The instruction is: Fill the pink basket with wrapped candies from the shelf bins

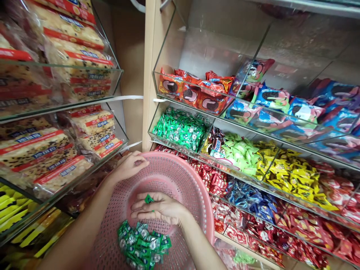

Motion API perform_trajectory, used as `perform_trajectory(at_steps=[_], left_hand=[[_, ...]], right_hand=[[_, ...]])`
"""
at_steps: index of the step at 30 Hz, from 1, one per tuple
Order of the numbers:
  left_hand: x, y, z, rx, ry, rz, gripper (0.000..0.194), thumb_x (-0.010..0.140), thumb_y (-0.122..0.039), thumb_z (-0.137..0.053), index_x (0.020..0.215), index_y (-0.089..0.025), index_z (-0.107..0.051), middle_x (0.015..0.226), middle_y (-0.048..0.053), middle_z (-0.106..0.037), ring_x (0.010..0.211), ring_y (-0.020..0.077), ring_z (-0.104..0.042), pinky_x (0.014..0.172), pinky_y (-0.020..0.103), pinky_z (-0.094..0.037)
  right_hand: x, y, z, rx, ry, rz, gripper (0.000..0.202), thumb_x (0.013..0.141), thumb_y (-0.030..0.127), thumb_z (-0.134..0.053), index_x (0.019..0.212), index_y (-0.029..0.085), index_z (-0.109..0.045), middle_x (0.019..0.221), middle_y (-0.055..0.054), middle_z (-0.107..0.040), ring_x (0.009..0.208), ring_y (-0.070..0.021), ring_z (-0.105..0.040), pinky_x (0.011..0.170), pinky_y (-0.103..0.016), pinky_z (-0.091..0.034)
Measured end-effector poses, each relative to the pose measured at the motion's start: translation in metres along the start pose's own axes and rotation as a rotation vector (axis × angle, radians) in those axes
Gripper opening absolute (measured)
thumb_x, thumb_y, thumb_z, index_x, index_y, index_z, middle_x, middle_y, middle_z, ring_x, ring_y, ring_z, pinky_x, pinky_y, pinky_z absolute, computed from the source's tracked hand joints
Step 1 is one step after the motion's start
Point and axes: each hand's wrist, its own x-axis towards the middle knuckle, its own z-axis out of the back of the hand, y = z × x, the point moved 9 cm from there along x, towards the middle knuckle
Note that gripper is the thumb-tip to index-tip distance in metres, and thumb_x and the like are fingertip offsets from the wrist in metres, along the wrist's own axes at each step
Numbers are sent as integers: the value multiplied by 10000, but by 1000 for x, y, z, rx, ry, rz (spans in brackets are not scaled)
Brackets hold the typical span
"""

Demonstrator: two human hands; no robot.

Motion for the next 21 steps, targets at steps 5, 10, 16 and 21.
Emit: perform_trajectory(at_steps=[5,10,16,21], left_hand=[[0,0,0,18,1,6,343,806,-516,-470,785,-253,-690,1011,3,-610,910,168,-575,783,280,-425],[0,-1,-1,32,6,11,337,807,-516,-470,802,-262,-692,1004,-2,-616,895,169,-579,781,290,-423],[0,-3,-1,45,9,13,329,803,-510,-482,789,-256,-690,1022,6,-613,928,179,-573,804,307,-422],[0,-3,-1,53,13,22,324,803,-514,-482,793,-267,-692,1024,1,-613,938,185,-575,818,320,-423]], right_hand=[[1,0,7,-15,-37,16,475,785,325,-654,1178,90,-530,1101,-166,-625,950,-207,-644,905,-351,-455],[8,-10,26,-164,-146,-24,500,798,508,-572,1124,128,-551,915,-100,-663,683,-130,-643,613,-246,-506],[23,-32,62,-746,-317,3,304,673,187,-665,974,170,-629,749,17,-605,596,-75,-494,567,-190,-405],[33,-55,68,-1149,-283,-21,382,596,58,-566,953,172,-640,876,-5,-622,758,-125,-533,665,-213,-400]])
